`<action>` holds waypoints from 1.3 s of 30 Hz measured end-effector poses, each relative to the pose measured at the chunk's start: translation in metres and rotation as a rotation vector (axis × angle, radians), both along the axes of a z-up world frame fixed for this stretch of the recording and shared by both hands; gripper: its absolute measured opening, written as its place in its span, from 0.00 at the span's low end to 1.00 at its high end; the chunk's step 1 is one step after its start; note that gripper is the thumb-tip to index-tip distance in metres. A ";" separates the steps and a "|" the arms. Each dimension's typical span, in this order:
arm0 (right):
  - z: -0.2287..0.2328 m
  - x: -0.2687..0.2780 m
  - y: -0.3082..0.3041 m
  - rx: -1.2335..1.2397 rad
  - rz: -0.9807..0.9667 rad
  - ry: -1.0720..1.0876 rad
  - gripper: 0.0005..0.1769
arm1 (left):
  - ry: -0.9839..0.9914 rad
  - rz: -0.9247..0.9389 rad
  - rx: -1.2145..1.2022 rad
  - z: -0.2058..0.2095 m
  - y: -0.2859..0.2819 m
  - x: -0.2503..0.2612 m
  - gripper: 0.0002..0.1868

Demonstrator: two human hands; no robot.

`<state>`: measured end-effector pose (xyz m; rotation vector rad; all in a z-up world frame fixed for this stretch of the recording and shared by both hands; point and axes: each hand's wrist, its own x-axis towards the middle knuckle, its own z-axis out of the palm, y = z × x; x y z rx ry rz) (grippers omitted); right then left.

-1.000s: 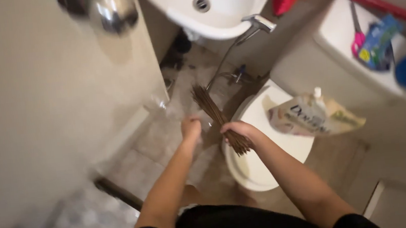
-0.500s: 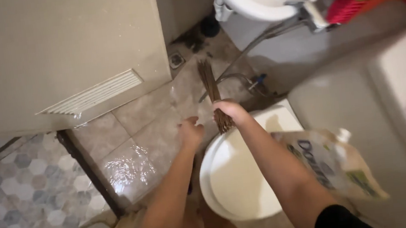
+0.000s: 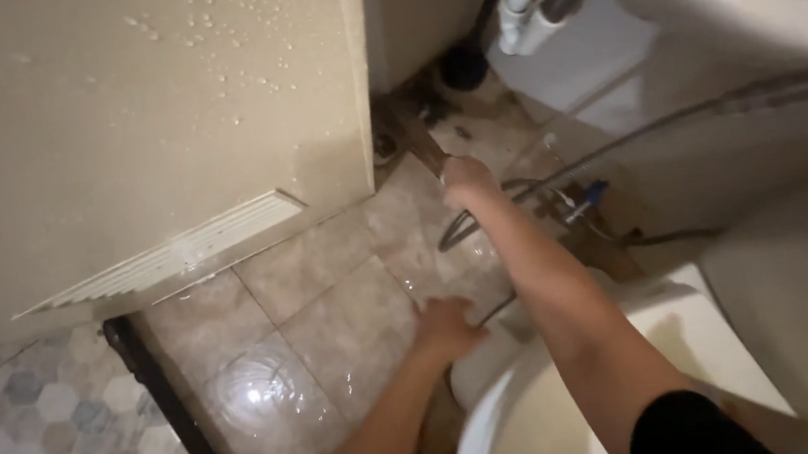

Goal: Clean a broom under a faucet and rinse the bathroom floor.

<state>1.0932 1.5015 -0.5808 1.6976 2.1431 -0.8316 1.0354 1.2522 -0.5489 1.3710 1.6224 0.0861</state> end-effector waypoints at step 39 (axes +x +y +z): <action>-0.036 0.030 -0.075 0.172 0.349 -0.227 0.14 | 0.034 0.677 0.497 0.006 0.118 -0.133 0.54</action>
